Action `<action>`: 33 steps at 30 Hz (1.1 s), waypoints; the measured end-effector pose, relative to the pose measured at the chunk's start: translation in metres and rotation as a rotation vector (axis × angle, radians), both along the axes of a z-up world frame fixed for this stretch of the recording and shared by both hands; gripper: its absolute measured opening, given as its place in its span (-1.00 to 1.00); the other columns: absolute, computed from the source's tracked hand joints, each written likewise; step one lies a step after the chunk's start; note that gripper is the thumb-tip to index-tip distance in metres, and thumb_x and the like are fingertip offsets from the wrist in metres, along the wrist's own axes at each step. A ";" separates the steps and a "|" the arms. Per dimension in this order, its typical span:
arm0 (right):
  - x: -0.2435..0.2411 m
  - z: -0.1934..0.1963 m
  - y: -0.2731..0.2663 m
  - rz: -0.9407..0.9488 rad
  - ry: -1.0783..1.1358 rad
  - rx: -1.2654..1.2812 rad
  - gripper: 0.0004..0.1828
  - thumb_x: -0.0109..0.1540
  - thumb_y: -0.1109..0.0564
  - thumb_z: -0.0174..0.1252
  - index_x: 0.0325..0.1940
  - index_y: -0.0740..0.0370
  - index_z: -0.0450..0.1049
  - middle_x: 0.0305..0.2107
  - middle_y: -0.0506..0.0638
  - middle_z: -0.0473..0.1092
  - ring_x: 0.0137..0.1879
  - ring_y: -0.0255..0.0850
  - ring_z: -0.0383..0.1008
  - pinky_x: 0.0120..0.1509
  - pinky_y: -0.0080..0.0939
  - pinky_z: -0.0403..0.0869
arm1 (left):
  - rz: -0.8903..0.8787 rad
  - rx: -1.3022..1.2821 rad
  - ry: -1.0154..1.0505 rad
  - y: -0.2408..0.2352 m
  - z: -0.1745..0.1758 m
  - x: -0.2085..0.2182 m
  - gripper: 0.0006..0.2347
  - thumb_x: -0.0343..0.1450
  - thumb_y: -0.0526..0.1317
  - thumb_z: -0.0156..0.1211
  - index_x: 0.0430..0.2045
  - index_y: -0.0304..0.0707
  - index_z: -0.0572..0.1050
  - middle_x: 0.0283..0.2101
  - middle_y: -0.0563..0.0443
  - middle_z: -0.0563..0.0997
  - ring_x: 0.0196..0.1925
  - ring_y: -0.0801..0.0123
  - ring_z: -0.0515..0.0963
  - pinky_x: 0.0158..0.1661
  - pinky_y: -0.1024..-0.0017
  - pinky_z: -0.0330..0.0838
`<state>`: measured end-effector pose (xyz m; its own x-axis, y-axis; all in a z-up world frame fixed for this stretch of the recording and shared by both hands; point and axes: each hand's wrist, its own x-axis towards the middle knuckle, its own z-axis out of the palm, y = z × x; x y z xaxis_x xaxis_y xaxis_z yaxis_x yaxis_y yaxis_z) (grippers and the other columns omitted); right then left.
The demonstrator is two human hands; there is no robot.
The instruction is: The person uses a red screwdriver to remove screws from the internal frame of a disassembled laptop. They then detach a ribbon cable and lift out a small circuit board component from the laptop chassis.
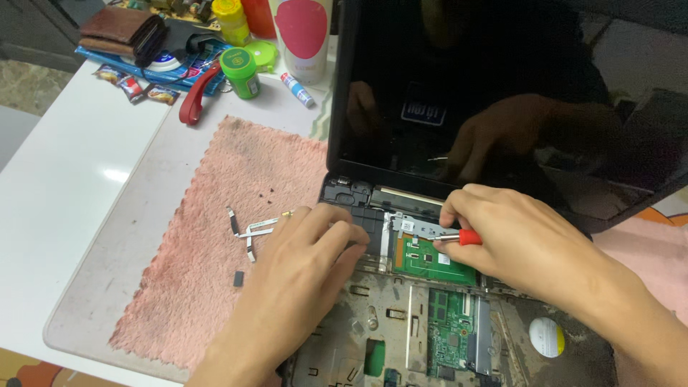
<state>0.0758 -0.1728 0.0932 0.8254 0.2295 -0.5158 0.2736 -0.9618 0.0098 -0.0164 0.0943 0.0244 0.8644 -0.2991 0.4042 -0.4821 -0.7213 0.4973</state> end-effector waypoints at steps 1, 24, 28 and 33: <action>-0.002 0.001 0.000 0.007 -0.029 -0.014 -0.72 0.32 -0.28 0.37 0.06 -0.29 0.59 -0.08 -0.34 0.60 0.02 -0.26 0.64 0.10 -0.10 0.55 | -0.009 -0.010 0.001 0.000 0.000 0.000 -0.97 0.63 -0.25 0.29 -0.13 -0.13 0.56 0.02 0.00 0.61 -0.14 0.00 0.56 -0.11 0.09 0.42; -0.060 -0.013 -0.065 0.032 -0.580 0.590 -0.66 0.19 0.12 0.47 0.07 0.02 0.77 -0.30 -0.23 0.56 -0.41 -0.29 0.30 -0.24 -0.25 0.37 | -0.119 0.155 -0.046 -0.053 -0.021 0.029 -0.76 0.53 -0.08 0.51 -0.09 -0.24 0.70 -0.04 -0.09 0.52 -0.06 -0.04 0.47 -0.12 0.04 0.32; -0.070 -0.021 -0.076 0.004 -0.624 0.658 -0.67 0.20 0.10 0.53 0.06 0.08 0.77 -0.37 -0.18 0.50 -0.42 -0.32 0.30 -0.25 -0.29 0.35 | -0.095 0.270 0.001 -0.058 -0.019 0.031 -0.65 0.46 0.03 0.57 -0.07 -0.20 0.65 -0.05 -0.11 0.52 -0.05 -0.05 0.50 -0.07 0.02 0.38; -0.095 -0.034 -0.079 -0.287 -0.552 0.728 -0.76 0.20 0.07 0.57 -0.05 0.06 0.82 -0.29 -0.21 0.59 -0.39 -0.37 0.35 -0.28 -0.37 0.42 | -0.119 0.267 0.051 -0.063 -0.010 0.032 -0.64 0.43 -0.07 0.62 0.02 -0.19 0.67 -0.05 -0.10 0.49 -0.06 -0.02 0.48 -0.09 0.05 0.40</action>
